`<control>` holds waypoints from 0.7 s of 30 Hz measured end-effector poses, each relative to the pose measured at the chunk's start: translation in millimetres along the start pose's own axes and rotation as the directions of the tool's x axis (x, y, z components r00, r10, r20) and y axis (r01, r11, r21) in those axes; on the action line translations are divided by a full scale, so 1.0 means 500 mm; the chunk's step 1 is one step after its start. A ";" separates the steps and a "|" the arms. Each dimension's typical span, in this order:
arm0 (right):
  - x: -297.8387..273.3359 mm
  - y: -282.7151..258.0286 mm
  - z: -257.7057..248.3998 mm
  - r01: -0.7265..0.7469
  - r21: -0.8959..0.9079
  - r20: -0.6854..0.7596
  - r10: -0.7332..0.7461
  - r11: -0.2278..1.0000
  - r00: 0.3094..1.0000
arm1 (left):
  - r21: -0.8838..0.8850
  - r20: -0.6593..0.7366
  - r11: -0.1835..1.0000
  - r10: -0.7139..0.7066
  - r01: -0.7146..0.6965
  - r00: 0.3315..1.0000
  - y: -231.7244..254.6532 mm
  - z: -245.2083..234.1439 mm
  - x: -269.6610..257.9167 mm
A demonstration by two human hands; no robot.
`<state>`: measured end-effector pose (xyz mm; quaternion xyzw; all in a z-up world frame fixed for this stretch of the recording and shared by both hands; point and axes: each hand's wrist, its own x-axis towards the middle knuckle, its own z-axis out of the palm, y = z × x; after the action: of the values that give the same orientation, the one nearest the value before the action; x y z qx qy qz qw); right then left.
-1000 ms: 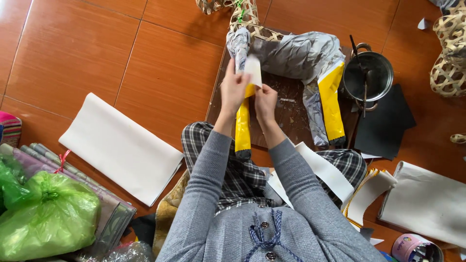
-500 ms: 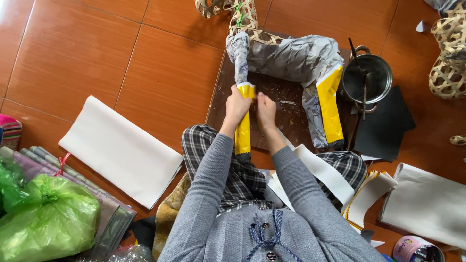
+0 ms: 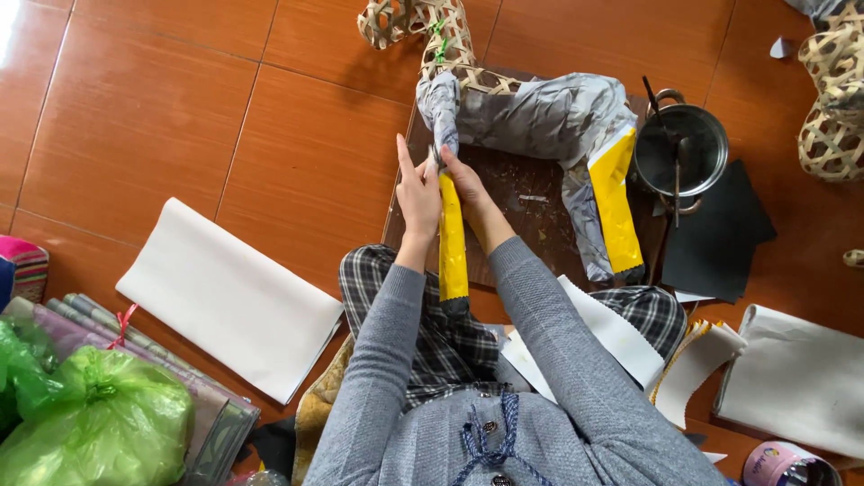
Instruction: Cutting and applying decorative strips to a giraffe-shaped model.
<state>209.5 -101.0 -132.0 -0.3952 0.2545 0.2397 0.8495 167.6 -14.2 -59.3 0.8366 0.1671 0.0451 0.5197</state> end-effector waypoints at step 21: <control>-0.160 -0.358 -0.693 -0.517 -0.843 -0.346 -0.585 -0.151 0.734 | 0.107 -0.057 0.967 0.237 -0.230 0.970 -0.126 0.092 0.033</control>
<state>173.8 -495.0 -177.1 -0.9527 0.2523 0.1523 0.0749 180.2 -22.9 -137.6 0.8732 0.0872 0.1265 0.4625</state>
